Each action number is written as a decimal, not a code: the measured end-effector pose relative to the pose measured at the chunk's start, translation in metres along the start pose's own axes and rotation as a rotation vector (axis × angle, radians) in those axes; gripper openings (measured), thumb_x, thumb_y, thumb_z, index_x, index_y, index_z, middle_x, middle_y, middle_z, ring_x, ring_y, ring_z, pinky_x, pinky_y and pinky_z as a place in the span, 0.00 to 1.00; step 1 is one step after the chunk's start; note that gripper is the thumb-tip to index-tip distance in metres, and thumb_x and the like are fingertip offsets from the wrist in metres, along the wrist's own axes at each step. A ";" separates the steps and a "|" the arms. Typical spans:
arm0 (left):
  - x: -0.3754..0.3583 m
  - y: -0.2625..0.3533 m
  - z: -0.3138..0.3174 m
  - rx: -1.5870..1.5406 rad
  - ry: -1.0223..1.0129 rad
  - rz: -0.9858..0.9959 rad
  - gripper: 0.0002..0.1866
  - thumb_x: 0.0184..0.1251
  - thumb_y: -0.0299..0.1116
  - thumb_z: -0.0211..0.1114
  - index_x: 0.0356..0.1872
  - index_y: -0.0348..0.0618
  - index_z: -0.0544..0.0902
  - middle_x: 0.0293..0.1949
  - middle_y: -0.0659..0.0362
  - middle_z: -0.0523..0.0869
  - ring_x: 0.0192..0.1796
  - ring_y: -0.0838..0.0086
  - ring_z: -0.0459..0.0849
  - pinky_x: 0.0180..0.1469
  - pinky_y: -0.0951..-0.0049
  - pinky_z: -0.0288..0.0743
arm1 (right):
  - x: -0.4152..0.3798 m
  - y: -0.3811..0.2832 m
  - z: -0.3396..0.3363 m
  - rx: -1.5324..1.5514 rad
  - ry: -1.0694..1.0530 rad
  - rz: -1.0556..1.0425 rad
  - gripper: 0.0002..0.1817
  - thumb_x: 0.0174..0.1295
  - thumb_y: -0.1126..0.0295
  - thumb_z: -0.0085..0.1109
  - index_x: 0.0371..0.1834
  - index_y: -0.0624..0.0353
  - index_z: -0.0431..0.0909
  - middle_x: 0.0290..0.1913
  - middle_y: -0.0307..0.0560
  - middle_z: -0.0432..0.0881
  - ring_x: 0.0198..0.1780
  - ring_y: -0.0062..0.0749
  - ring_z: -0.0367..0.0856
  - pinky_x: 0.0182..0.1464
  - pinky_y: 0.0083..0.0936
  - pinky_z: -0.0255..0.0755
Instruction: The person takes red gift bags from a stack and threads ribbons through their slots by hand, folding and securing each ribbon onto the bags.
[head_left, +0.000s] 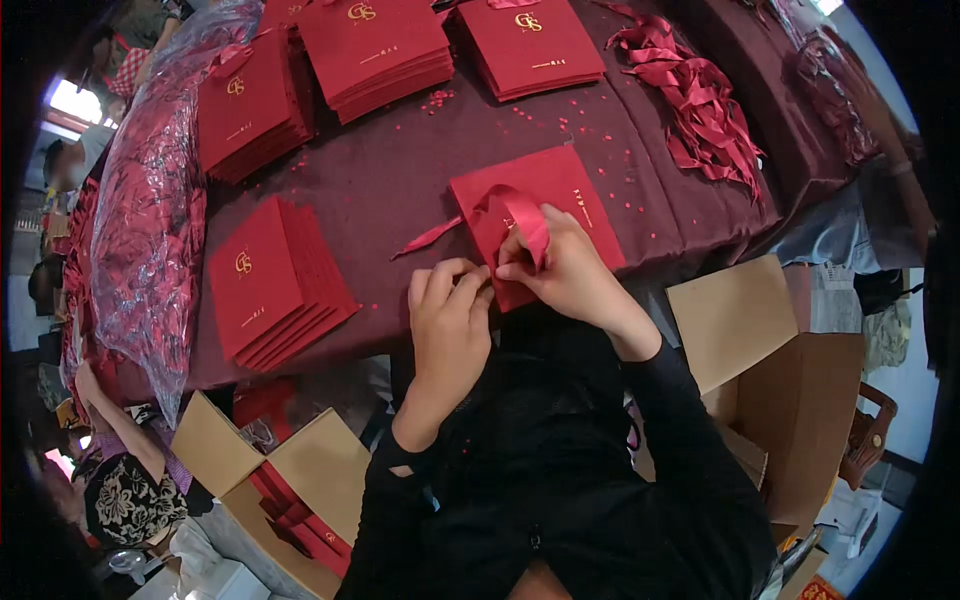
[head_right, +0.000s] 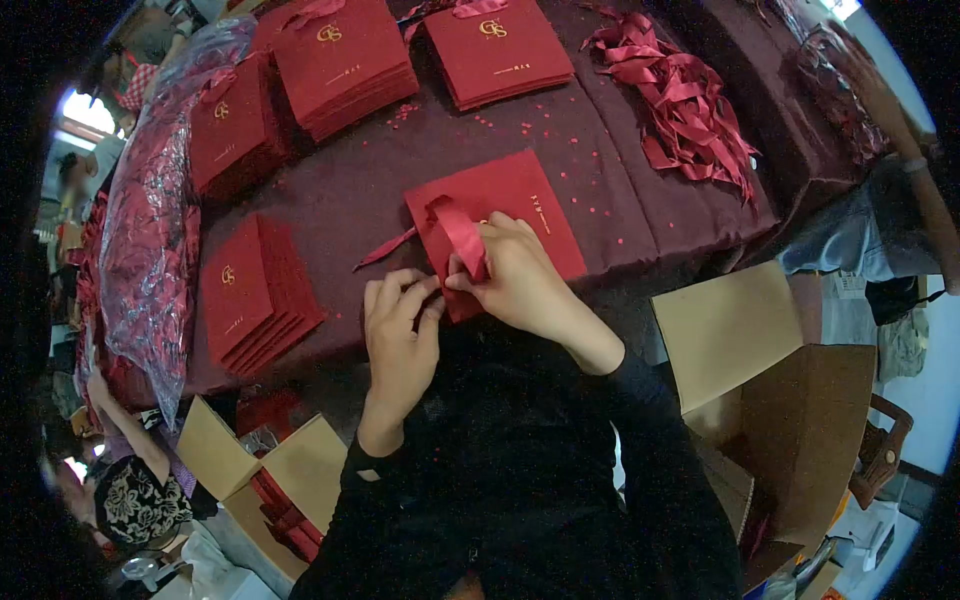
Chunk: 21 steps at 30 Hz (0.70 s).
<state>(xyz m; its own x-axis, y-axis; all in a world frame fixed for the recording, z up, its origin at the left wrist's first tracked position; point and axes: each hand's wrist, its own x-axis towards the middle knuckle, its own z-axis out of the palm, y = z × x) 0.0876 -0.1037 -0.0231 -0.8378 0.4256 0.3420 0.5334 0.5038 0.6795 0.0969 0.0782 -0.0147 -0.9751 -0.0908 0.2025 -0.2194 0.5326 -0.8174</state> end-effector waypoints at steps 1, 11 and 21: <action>0.001 0.000 -0.001 0.002 -0.003 -0.003 0.10 0.57 0.22 0.64 0.41 0.37 0.84 0.42 0.56 0.79 0.44 0.59 0.74 0.48 0.63 0.69 | 0.000 -0.002 0.001 -0.021 0.011 0.022 0.09 0.49 0.74 0.71 0.29 0.60 0.78 0.32 0.48 0.80 0.41 0.46 0.76 0.46 0.37 0.69; 0.008 -0.006 0.002 0.126 0.012 0.094 0.05 0.56 0.24 0.64 0.34 0.39 0.80 0.38 0.56 0.78 0.44 0.58 0.74 0.46 0.60 0.67 | 0.005 0.002 -0.006 0.054 -0.081 0.068 0.15 0.47 0.72 0.75 0.32 0.63 0.77 0.34 0.47 0.81 0.39 0.34 0.76 0.41 0.30 0.70; 0.019 -0.034 -0.047 0.330 0.040 0.147 0.04 0.60 0.24 0.64 0.36 0.37 0.80 0.60 0.50 0.76 0.64 0.49 0.72 0.62 0.54 0.68 | 0.006 -0.007 -0.019 -0.075 0.003 0.132 0.27 0.49 0.62 0.78 0.44 0.61 0.70 0.31 0.38 0.68 0.32 0.23 0.65 0.36 0.20 0.65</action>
<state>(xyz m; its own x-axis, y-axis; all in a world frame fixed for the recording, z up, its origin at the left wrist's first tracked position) 0.0481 -0.1475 -0.0090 -0.7496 0.4852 0.4501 0.6521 0.6576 0.3773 0.0933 0.0899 0.0028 -0.9952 -0.0135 0.0970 -0.0856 0.6015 -0.7943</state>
